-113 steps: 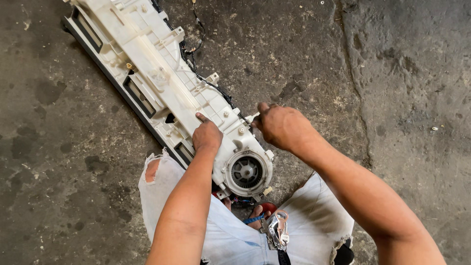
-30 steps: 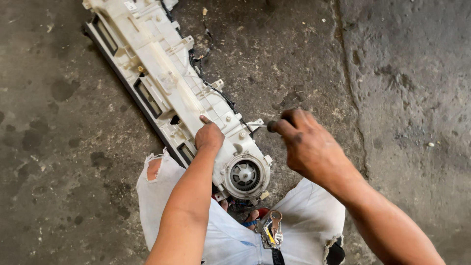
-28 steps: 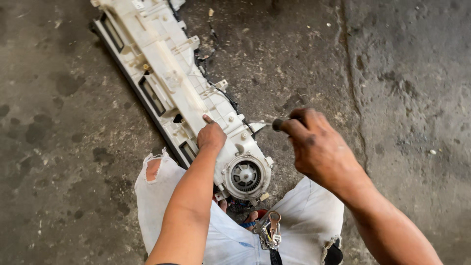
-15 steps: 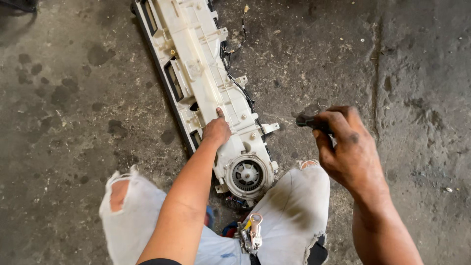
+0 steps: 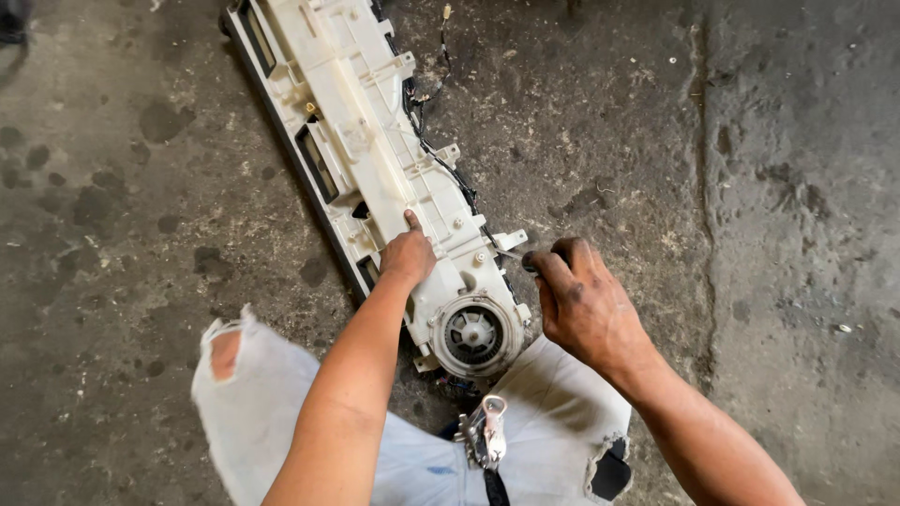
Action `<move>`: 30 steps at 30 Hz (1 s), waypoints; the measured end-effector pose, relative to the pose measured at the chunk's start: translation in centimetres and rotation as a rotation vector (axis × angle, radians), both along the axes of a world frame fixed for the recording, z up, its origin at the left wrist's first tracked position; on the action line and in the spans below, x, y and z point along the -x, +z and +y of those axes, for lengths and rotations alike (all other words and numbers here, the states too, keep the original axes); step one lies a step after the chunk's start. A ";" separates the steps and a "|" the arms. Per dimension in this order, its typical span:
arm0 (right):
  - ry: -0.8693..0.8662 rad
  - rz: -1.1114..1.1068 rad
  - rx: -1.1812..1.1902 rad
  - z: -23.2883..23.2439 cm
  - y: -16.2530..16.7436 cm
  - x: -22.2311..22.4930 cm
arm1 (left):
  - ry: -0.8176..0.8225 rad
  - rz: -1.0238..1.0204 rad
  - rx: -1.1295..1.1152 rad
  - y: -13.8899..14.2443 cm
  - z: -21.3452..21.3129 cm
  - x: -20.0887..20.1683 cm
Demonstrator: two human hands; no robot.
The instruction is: The person is disassembling a white plastic car part, likely an air conditioning unit, using a screwdriver. They are removing screws and detaching components from the unit.
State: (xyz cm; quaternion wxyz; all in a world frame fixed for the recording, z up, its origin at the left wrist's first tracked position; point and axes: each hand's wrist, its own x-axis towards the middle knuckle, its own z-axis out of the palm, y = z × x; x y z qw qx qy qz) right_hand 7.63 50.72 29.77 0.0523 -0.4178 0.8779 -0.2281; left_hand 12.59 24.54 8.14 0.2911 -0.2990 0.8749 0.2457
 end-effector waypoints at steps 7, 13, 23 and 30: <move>-0.048 -0.043 -0.246 -2.0 -5.0 -2.1 | -0.010 -0.027 -0.128 -0.3 0.0 0.8; -0.130 -0.022 -0.267 -1.7 -6.6 -4.3 | -0.078 -0.059 -0.128 0.0 0.5 2.7; -0.255 0.007 -0.213 -2.5 -3.6 -5.6 | -0.088 0.056 -0.184 -2.3 0.5 3.2; -0.273 0.036 -0.193 -1.6 -1.0 -6.5 | 0.188 0.449 -0.451 -7.8 0.6 4.0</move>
